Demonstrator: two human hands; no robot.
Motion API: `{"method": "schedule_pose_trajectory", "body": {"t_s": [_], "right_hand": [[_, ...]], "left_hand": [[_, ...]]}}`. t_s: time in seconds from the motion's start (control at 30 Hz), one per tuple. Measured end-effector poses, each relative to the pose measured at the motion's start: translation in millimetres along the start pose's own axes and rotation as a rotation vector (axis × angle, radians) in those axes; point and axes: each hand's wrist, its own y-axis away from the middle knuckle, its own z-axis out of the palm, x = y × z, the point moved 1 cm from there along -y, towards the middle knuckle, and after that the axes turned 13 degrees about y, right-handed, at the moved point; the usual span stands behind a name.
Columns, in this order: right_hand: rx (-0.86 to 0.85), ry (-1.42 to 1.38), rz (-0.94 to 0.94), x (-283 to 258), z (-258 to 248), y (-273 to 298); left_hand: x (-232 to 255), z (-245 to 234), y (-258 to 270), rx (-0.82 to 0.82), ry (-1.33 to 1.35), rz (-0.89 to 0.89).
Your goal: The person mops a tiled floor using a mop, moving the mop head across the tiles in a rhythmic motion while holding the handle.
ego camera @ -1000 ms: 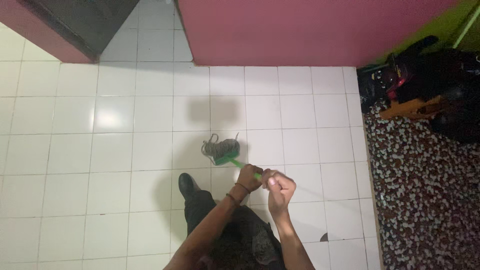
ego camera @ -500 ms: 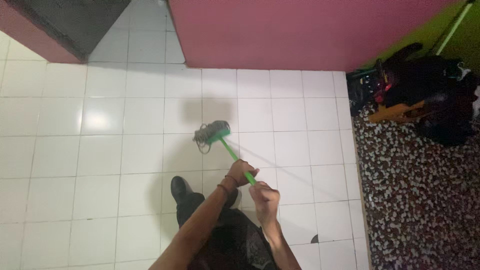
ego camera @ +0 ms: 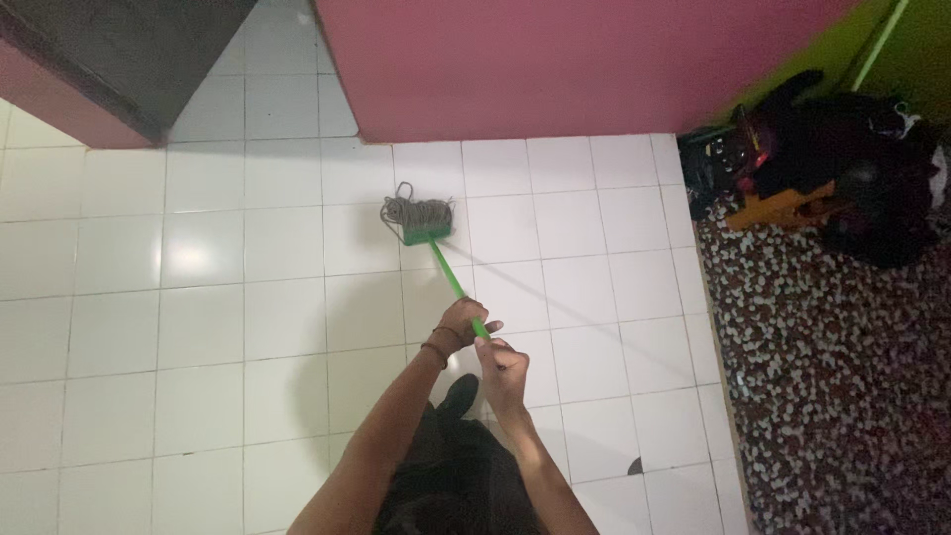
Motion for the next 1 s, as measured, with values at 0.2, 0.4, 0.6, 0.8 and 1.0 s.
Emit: {"method": "schedule_pose_trajectory", "body": {"t_s": [0.2, 0.4, 0.6, 0.8, 1.0], "right_hand": [[-0.121, 0.082, 0.082, -26, -27, 18], [-0.244, 0.053, -0.041, -55, -59, 28], [-0.202, -0.067, 0.027, -82, -53, 57], [0.102, 0.053, -0.054, -80, -32, 100], [0.183, 0.087, -0.125, -77, -9, 106]], "left_hand": [[55, -13, 29, -0.009, 0.175, -0.073], [101, -3, 52, -0.088, 0.231, -0.176], [133, -25, 77, -0.135, 0.589, -0.466], [127, -13, 95, 0.028, 0.348, -0.026], [104, -12, 94, -0.128, 0.186, -0.034]]}}
